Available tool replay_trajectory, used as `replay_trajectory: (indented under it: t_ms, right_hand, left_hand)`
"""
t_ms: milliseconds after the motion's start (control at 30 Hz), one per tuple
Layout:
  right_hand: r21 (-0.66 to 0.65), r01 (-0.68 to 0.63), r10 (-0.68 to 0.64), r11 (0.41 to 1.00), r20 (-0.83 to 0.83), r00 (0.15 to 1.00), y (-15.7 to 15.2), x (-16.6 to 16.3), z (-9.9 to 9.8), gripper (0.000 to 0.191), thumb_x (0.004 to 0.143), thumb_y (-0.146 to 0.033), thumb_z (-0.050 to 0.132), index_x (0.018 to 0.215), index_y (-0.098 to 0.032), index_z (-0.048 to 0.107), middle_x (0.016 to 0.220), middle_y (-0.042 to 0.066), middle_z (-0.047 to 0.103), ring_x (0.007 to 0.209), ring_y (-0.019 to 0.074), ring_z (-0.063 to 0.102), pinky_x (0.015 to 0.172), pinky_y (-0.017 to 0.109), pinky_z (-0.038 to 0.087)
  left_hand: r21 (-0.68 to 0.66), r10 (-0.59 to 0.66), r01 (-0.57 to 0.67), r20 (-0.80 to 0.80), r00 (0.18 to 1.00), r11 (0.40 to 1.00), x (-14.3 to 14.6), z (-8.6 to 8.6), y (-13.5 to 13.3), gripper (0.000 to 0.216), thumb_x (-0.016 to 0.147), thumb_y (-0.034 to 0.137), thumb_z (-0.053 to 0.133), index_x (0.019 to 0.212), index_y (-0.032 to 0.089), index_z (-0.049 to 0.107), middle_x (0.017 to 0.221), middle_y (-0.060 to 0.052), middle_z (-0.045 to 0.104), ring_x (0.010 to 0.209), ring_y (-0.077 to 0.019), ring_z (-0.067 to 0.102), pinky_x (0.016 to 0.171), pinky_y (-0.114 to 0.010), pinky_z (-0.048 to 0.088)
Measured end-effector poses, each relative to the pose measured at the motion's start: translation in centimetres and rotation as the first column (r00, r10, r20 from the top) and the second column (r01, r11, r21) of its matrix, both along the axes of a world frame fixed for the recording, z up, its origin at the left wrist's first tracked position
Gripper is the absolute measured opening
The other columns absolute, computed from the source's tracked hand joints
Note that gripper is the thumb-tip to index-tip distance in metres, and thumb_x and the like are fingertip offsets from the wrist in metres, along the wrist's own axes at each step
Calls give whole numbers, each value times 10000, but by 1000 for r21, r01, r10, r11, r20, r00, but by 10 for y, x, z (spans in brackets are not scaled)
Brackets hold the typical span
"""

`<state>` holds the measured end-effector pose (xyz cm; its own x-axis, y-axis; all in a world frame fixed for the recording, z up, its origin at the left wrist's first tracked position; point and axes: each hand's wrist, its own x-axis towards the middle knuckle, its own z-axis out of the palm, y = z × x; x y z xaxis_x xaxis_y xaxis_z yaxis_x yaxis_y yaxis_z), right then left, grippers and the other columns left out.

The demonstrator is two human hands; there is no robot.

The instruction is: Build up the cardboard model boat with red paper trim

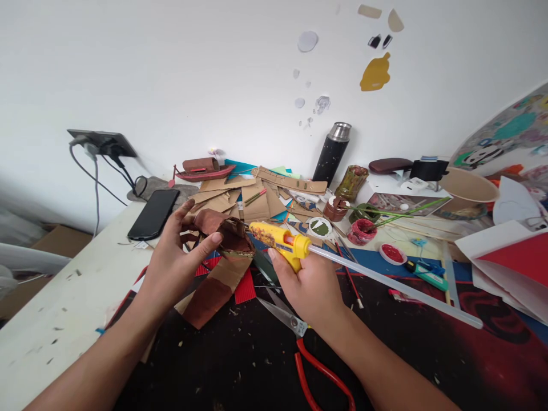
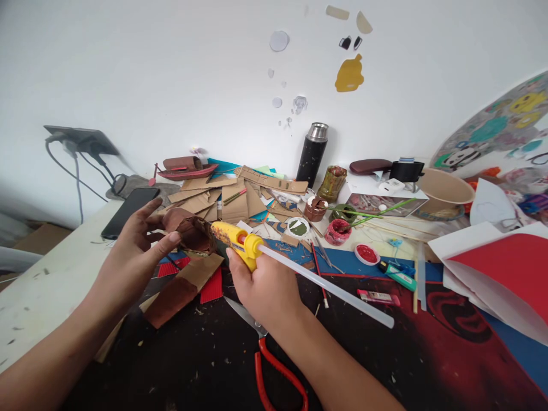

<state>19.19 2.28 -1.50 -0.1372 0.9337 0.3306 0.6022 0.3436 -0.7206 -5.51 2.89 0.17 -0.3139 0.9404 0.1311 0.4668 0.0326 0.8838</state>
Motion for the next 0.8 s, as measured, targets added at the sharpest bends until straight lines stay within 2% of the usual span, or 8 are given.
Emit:
replay_trajectory:
  t_ms: [133,233,400,533,800]
  right_hand:
    - [1,2,-2,1000,0,1000,-1,-1,0,420,1081,-525,602,1074,-169,825,994,161,870,1004,355,852,834,402,652]
    - [16,6,-7,1000,20,1000,-1,-1,0,402,1078,-516,613,1070,-172,821,972,153,868,947,344,854,777,384,643]
    - [35,11,-13,999,50,999,-1,-1,0,392,1075,-526,625,1005,-188,810,888,128,859,842,336,851,695,369,622]
    - [53,-13,11,999,41,999,0,-1,-2,387,1084,-510,606,1050,-185,815,956,139,874,897,351,858,723,385,636]
    - [43,-25,26,999,-21,999,0,0,-5,386,1089,-525,617,1091,-190,808,975,142,861,940,335,850,779,387,654]
  left_hand:
    - [4,2,-2,16,1000,1000,1,3,0,1109,831,671,813,1732,180,393,1420,-171,689,1130,-318,718,965,-488,627]
    - [3,-5,5,11,1000,1000,1,3,0,1139,832,678,807,1744,151,371,1428,-183,683,1160,-318,708,1001,-487,614]
    - [16,27,-27,12,1000,1000,-2,-2,2,1191,779,744,811,1736,172,393,1417,-170,692,1197,-348,700,1013,-531,608]
    - [30,34,-34,8,999,999,-3,-4,3,1165,787,745,799,1730,184,406,1438,-170,687,1260,-364,680,1062,-559,576]
    - [16,21,-21,-15,1000,1000,-1,-3,2,1218,765,754,804,1744,166,381,1418,-179,694,1235,-374,690,1076,-586,561]
